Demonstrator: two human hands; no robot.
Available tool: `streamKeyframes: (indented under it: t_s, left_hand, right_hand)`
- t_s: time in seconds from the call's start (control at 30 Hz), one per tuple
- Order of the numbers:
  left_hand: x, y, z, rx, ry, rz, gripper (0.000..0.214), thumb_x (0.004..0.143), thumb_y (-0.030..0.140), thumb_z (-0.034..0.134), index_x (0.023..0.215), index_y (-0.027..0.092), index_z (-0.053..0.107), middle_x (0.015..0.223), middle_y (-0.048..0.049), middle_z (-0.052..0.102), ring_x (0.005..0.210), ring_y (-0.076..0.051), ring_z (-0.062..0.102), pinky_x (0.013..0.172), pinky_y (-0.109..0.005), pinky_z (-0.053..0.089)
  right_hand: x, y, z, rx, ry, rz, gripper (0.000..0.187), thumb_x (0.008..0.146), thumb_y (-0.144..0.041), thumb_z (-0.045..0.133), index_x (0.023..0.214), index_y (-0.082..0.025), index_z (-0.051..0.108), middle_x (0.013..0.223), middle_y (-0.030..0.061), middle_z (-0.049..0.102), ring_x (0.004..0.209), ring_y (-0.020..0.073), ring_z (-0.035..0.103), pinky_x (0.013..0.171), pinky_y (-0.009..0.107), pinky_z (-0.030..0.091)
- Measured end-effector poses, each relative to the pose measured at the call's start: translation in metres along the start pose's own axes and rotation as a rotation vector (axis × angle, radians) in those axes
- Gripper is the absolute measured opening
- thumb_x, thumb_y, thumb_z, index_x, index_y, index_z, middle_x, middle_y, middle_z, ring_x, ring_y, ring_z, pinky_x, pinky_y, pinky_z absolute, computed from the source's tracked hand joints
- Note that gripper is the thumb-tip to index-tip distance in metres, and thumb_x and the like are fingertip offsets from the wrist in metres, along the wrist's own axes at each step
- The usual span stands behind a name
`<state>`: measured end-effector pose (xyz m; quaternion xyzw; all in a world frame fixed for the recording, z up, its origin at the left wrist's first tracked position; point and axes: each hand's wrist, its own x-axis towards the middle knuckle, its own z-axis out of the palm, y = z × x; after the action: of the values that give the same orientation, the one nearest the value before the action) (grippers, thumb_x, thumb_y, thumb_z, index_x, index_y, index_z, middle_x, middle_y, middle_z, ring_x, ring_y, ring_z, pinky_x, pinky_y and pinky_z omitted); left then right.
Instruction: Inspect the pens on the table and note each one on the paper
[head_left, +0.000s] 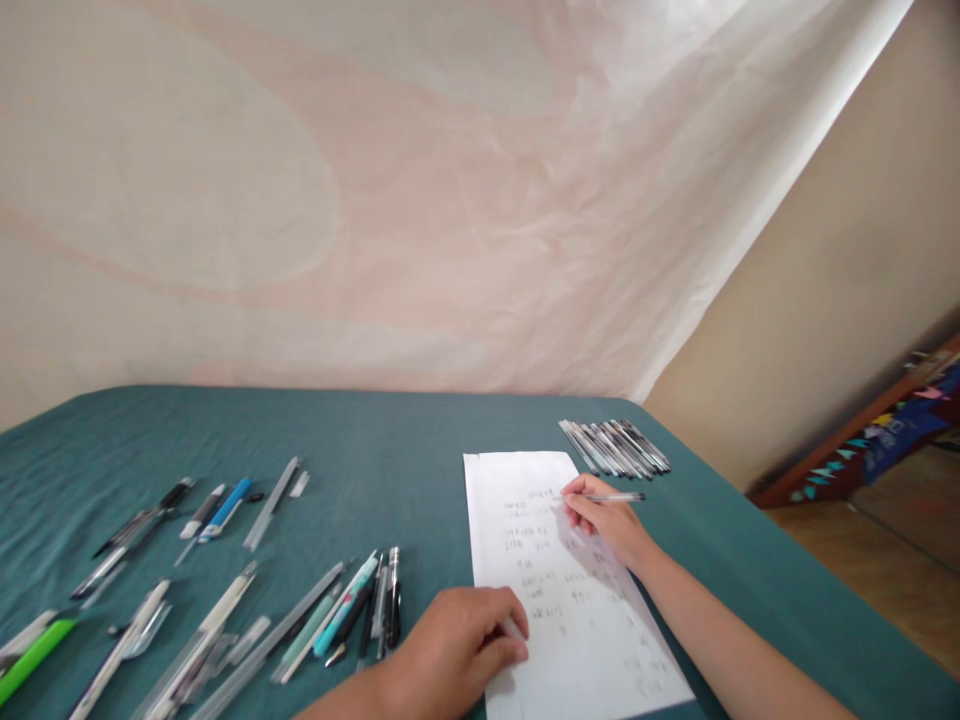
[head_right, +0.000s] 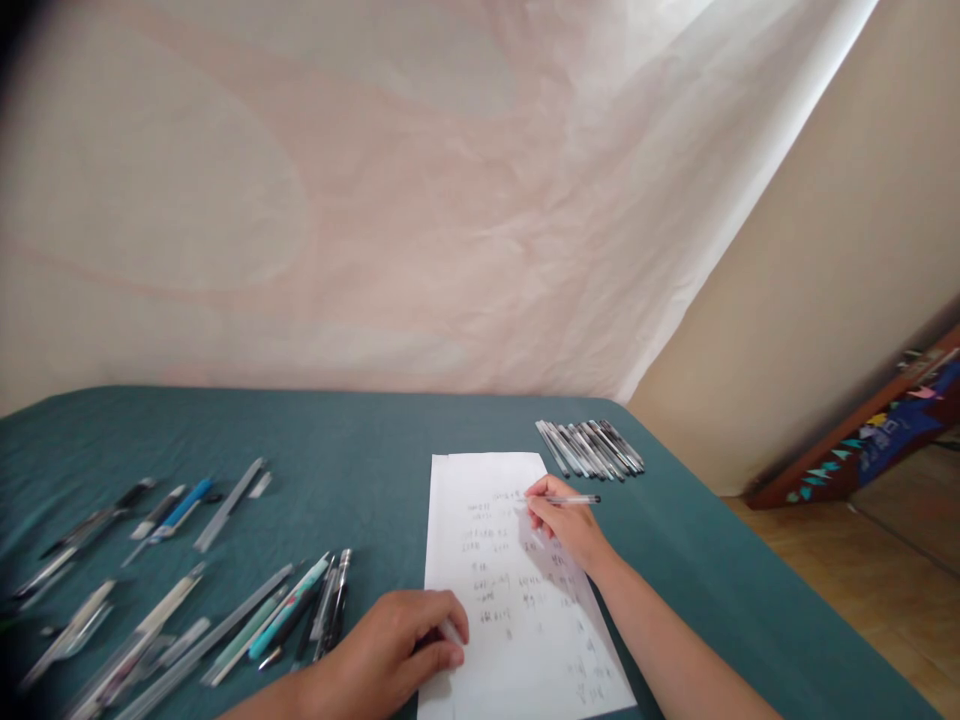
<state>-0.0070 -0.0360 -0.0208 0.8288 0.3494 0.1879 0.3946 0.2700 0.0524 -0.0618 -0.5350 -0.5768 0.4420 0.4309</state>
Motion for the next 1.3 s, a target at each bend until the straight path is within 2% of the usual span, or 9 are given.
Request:
streamKeyframes:
  t_s: [0.47,0.57,0.73,0.83,0.97,1.03,1.17,1.23,1.3]
  left_hand:
    - [-0.002,0.006,-0.004,0.097,-0.026,-0.005,0.010,0.090,0.029,0.051,0.087,0.020,0.056,0.087,0.0006,0.065,0.080,-0.014,0.060,0.071,-0.019,0.041]
    - [-0.006,0.025,-0.008,0.143,-0.018,0.058,0.012,0.093,0.028,0.046,0.087,0.020,0.053,0.087,-0.0010,0.065,0.079,-0.014,0.059,0.070,-0.020,0.042]
    - [0.005,0.089,-0.010,0.166,0.007,0.410,0.020,0.095,0.034,0.041,0.095,0.018,0.054,0.096,-0.0082,0.063,0.088,-0.018,0.058,0.081,-0.026,0.044]
    - [0.021,0.118,0.004,0.243,0.036,0.611,0.025,0.095,0.036,0.041,0.099,0.018,0.056,0.113,-0.0118,0.060,0.109,-0.023,0.052,0.097,-0.035,0.038]
    - [0.034,0.124,0.043,0.286,0.029,0.633,0.022,0.094,0.037,0.043,0.099,0.022,0.059,0.120,-0.0088,0.060,0.114,-0.024,0.052,0.102,-0.038,0.036]
    - [0.037,0.121,0.064,0.266,0.034,0.632,0.019,0.094,0.031,0.043,0.103,0.022,0.058,0.119,-0.0075,0.061,0.113,-0.021,0.054,0.103,-0.036,0.036]
    - [0.045,0.122,0.099,0.175,0.022,0.602,0.021,0.093,0.038,0.045,0.102,0.022,0.056,0.124,-0.0081,0.059,0.111,-0.022,0.056,0.104,-0.036,0.037]
    - [0.046,0.121,0.108,0.104,-0.060,0.575,0.022,0.092,0.038,0.048,0.102,0.019,0.055,0.117,-0.0105,0.063,0.109,-0.022,0.058,0.096,-0.031,0.044]
    - [0.040,0.115,0.107,0.004,-0.157,0.500,0.019,0.093,0.036,0.046,0.099,0.020,0.055,0.103,-0.0070,0.068,0.097,-0.018,0.064,0.079,-0.024,0.051]
  right_hand:
    - [-0.002,-0.013,0.004,0.028,0.052,-0.017,0.017,0.078,-0.035,0.061,0.081,-0.019,0.058,0.061,-0.0013,0.060,0.049,0.0109,0.050,0.043,0.021,0.034]
    - [-0.005,-0.028,0.009,0.046,0.112,-0.046,0.019,0.077,-0.038,0.060,0.082,-0.020,0.058,0.063,-0.0008,0.061,0.052,0.0120,0.052,0.043,0.022,0.035]
    - [-0.031,-0.072,0.049,0.063,0.098,-0.064,0.013,0.076,-0.033,0.059,0.082,-0.021,0.059,0.060,-0.0011,0.061,0.046,0.0105,0.049,0.042,0.023,0.035]
    - [-0.056,-0.094,0.086,0.137,0.006,0.035,0.009,0.073,-0.028,0.062,0.079,-0.022,0.059,0.054,-0.0027,0.058,0.044,0.0108,0.050,0.039,0.022,0.034]
    - [-0.081,-0.114,0.114,0.419,0.029,0.123,0.008,0.073,-0.028,0.059,0.075,-0.022,0.056,0.055,-0.0031,0.055,0.038,0.0090,0.045,0.033,0.020,0.023]
    - [-0.086,-0.121,0.116,0.549,0.069,0.125,0.009,0.072,-0.028,0.060,0.076,-0.021,0.056,0.055,-0.0036,0.053,0.040,0.0079,0.044,0.034,0.019,0.021]
    - [-0.081,-0.120,0.110,0.649,0.071,0.132,0.013,0.070,-0.029,0.062,0.078,-0.020,0.056,0.060,-0.0030,0.052,0.045,0.0070,0.043,0.036,0.018,0.020]
    - [-0.070,-0.113,0.102,0.630,0.106,0.122,0.016,0.070,-0.031,0.062,0.079,-0.020,0.055,0.060,-0.0031,0.050,0.045,0.0072,0.043,0.036,0.018,0.020]
    - [-0.054,-0.104,0.087,0.557,0.194,0.066,0.018,0.071,-0.034,0.061,0.080,-0.020,0.054,0.060,-0.0036,0.048,0.045,0.0071,0.041,0.036,0.019,0.021]
